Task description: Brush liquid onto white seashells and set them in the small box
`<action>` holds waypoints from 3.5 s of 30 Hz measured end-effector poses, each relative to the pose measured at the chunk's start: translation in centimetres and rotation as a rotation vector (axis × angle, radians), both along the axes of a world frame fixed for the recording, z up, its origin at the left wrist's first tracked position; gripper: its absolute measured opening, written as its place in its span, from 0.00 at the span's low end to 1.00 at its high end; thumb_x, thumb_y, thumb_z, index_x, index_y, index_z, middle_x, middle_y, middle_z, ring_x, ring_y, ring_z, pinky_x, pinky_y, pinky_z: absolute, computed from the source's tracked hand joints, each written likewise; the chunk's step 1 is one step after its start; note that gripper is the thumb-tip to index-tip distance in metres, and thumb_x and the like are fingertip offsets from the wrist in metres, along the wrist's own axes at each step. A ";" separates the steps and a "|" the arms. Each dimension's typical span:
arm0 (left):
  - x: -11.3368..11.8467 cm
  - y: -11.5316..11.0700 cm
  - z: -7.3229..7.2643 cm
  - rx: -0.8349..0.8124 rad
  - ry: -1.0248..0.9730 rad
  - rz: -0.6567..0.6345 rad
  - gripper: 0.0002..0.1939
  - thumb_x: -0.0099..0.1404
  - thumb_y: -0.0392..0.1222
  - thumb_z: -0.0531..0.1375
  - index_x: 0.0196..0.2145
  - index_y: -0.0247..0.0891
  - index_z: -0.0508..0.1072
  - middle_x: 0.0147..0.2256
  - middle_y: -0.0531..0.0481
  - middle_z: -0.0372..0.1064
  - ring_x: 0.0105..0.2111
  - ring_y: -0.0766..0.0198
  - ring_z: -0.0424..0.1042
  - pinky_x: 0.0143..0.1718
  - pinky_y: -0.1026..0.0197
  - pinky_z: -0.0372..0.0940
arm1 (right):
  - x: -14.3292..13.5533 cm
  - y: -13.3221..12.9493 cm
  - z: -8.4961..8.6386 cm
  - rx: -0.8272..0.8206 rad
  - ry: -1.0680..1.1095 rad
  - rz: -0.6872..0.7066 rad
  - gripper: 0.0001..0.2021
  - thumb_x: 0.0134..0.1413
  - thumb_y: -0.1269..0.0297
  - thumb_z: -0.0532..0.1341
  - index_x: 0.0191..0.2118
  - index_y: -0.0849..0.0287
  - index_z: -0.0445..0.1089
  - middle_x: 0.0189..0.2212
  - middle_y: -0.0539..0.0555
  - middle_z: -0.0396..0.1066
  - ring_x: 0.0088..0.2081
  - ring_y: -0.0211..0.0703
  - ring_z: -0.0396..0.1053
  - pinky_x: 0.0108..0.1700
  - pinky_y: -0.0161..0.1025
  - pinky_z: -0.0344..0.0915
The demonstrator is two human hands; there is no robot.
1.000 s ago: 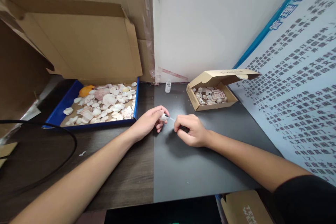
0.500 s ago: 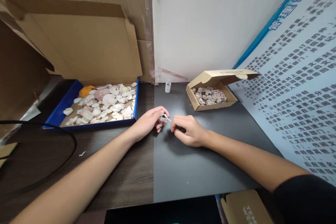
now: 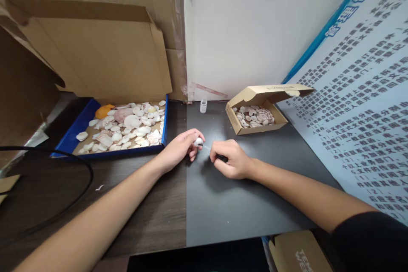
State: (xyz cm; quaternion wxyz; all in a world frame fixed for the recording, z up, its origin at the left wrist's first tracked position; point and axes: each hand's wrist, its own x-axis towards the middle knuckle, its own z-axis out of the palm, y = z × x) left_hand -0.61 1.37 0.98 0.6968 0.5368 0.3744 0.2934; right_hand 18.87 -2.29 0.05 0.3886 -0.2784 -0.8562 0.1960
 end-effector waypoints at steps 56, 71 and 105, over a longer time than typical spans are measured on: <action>0.0 -0.1 0.3 -0.024 0.020 0.002 0.09 0.67 0.47 0.54 0.36 0.37 0.65 0.25 0.54 0.64 0.19 0.72 0.57 0.21 0.67 0.60 | 0.1 0.0 0.2 0.033 0.051 -0.032 0.08 0.46 0.77 0.53 0.25 0.57 0.62 0.21 0.47 0.64 0.22 0.35 0.58 0.26 0.32 0.56; -0.1 0.0 0.5 -0.069 -0.046 -0.020 0.10 0.63 0.46 0.57 0.31 0.36 0.65 0.27 0.52 0.66 0.19 0.72 0.60 0.21 0.67 0.60 | 0.0 0.1 0.0 -0.041 -0.001 -0.083 0.07 0.46 0.76 0.54 0.25 0.57 0.63 0.20 0.47 0.64 0.22 0.34 0.57 0.27 0.32 0.55; -0.2 0.0 0.4 -0.078 -0.030 0.002 0.08 0.63 0.42 0.56 0.37 0.36 0.67 0.27 0.52 0.66 0.20 0.72 0.59 0.21 0.67 0.60 | 0.1 0.1 0.0 -0.036 0.019 0.052 0.07 0.48 0.76 0.53 0.27 0.57 0.63 0.22 0.47 0.64 0.23 0.35 0.57 0.28 0.33 0.56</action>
